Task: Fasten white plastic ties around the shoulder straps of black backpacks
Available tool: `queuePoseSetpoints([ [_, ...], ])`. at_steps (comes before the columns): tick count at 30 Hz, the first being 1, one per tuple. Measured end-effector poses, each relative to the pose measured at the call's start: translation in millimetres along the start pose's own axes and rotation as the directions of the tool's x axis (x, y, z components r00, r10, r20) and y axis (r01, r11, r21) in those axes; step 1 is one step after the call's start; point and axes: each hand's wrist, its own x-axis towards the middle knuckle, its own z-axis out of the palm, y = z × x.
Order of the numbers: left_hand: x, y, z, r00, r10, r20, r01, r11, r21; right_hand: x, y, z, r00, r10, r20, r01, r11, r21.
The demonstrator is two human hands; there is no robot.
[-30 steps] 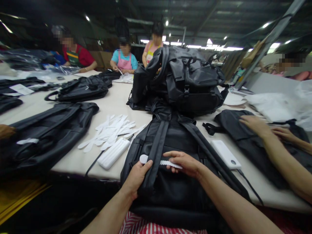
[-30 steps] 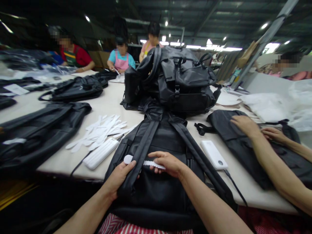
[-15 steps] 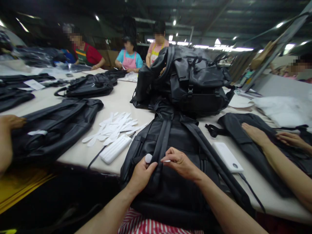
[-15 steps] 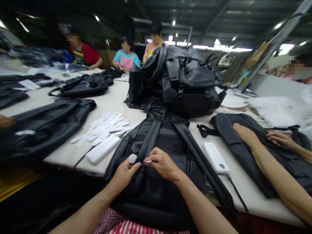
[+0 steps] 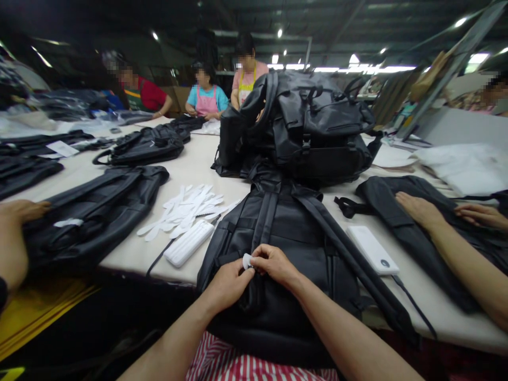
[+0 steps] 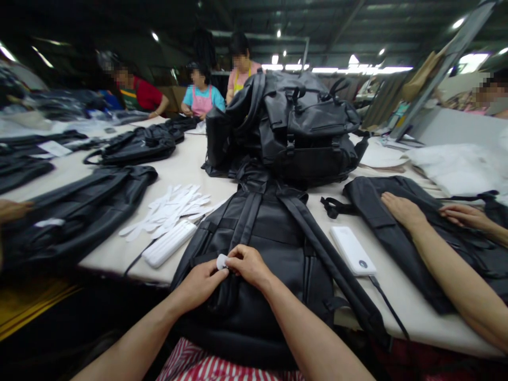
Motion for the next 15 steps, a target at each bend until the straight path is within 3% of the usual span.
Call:
queuePoseSetpoints([
  [4, -7.5, 4.9, -4.6, 0.997, 0.033, -0.076, -0.007, 0.946, 0.323, -4.0, 1.9, 2.3, 0.996, -0.060, -0.060, 0.058, 0.998, -0.036],
  [6, -9.2, 3.2, -6.4, 0.992, 0.043, -0.116, 0.005, 0.925, 0.380, -4.4, 1.8, 4.4, 0.991, -0.098, -0.086, 0.089, 0.990, -0.107],
  [15, -2.8, -14.7, -10.8, 0.958, -0.123, -0.258, 0.150, 0.985, 0.088, 2.7, 5.2, 10.8, 0.993, -0.034, -0.115, 0.025, 0.997, -0.079],
])
